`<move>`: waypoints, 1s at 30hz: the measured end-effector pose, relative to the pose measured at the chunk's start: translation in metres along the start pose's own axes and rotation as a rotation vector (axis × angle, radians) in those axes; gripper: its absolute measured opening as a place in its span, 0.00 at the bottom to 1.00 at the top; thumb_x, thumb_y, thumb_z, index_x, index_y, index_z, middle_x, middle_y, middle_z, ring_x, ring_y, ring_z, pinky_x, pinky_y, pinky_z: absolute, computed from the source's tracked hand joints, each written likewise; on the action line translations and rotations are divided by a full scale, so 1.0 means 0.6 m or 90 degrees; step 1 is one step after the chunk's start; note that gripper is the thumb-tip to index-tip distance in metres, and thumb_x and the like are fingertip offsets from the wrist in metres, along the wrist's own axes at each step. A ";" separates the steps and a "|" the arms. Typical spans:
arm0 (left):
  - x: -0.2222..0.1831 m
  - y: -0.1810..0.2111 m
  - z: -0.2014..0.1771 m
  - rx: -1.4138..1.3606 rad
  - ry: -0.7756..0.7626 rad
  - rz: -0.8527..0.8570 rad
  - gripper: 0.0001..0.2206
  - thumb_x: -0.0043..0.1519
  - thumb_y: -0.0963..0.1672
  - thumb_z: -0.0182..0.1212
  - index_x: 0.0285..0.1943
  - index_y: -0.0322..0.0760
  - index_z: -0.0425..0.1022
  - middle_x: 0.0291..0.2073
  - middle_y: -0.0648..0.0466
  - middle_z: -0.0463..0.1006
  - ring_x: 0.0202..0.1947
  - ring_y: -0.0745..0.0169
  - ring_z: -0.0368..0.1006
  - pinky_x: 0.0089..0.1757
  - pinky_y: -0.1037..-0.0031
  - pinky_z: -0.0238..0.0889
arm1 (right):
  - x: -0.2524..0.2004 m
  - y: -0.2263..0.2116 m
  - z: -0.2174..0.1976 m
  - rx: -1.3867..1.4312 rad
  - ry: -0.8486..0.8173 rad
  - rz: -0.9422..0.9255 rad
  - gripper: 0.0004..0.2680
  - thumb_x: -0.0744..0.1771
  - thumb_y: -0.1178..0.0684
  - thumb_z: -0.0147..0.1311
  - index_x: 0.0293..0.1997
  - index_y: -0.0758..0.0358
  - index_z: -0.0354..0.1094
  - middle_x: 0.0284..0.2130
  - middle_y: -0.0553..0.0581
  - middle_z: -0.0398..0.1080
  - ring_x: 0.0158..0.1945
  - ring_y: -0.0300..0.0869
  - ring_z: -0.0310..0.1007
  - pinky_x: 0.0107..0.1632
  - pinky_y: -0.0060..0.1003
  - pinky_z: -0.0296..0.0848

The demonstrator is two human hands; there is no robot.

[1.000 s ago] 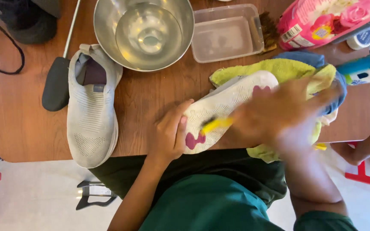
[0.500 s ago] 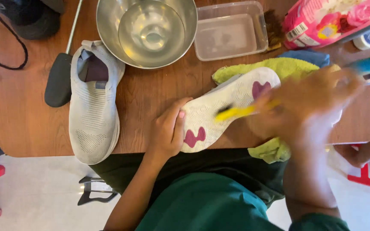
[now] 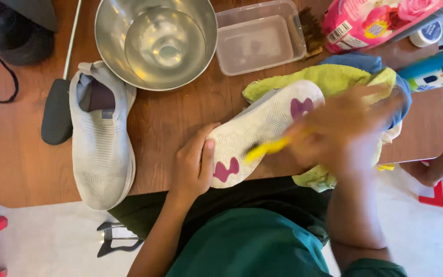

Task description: Cleaning the sole of a shoe using a toothbrush, soapy water, and a cloth.

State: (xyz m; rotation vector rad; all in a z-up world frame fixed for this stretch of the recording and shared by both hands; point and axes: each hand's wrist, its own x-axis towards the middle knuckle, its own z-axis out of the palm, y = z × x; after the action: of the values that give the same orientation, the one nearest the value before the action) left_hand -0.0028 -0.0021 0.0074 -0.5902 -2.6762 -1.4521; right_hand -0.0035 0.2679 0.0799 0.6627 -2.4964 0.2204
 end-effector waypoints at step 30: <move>-0.017 -0.008 0.005 -0.039 -0.002 0.015 0.17 0.74 0.45 0.40 0.65 0.31 0.68 0.57 0.43 0.78 0.56 0.46 0.78 0.51 0.66 0.74 | -0.006 -0.054 0.005 -0.011 -0.011 -0.058 0.15 0.68 0.53 0.61 0.20 0.48 0.61 0.23 0.40 0.66 0.33 0.42 0.62 0.53 0.47 0.51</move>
State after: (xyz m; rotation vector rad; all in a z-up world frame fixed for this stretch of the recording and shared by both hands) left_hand 0.0055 -0.0052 -0.0001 -0.6274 -2.6260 -1.5331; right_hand 0.0138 0.2407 0.0758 0.7730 -2.4753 0.1599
